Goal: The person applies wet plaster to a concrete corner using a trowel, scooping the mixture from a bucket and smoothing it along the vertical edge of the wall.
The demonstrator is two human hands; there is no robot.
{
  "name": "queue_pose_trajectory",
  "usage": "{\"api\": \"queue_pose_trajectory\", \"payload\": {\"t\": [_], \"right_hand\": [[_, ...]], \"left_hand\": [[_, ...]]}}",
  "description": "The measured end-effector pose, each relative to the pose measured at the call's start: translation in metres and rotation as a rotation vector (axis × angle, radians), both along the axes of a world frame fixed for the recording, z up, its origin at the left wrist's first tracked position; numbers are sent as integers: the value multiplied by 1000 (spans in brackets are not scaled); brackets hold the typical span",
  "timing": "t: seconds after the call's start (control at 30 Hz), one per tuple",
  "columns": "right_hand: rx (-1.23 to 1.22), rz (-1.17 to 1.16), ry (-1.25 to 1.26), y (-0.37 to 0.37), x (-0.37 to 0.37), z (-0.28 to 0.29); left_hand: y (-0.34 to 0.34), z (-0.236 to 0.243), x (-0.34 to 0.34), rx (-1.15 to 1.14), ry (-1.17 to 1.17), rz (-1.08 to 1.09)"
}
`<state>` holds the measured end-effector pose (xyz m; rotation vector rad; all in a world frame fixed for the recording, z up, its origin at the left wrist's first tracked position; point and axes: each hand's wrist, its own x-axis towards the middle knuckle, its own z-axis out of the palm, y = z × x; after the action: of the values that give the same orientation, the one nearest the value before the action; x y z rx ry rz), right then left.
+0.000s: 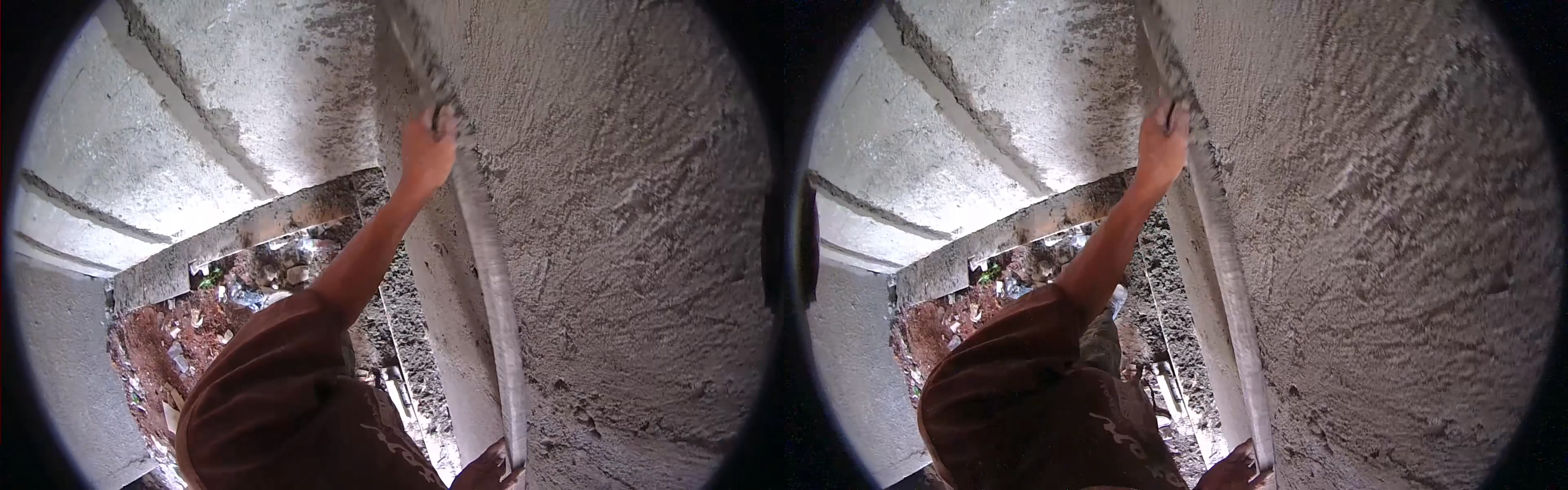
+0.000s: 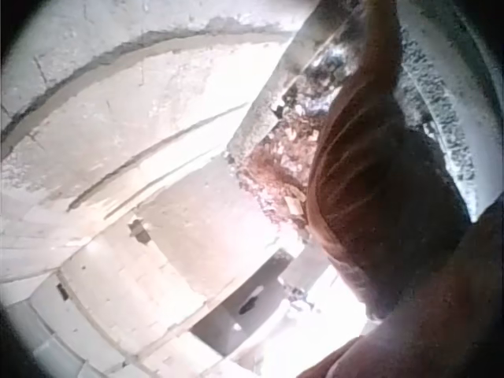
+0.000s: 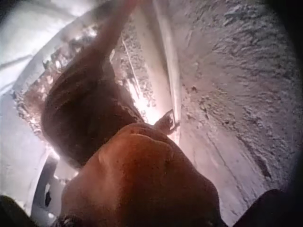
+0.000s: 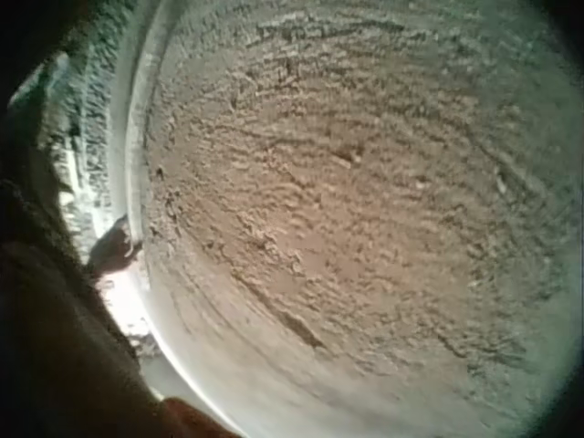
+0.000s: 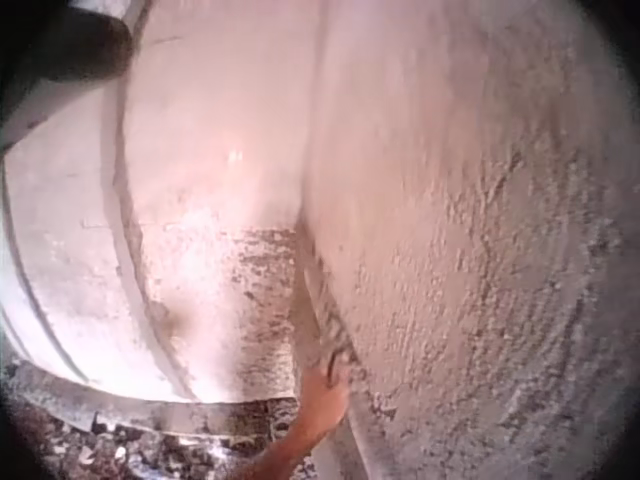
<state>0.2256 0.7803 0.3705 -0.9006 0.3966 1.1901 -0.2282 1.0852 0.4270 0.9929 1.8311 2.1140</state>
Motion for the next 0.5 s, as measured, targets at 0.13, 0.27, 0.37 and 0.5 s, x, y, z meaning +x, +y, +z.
{"api": "queue_pose_trajectory", "payload": {"t": [0.13,0.27,0.37,0.5], "right_hand": [[149,233,-607,2,-31,-7],[95,48,306,5,-17,1],[195,92,-102,11,-40,9],[326,258,-299,3,-38,15]], "left_hand": [[-12,-27,6,-259,-226,-69],[5,1,7,-33,-56,-7],[-8,32,9,-52,31,-24],[7,-44,-10,-11,13,68]]}}
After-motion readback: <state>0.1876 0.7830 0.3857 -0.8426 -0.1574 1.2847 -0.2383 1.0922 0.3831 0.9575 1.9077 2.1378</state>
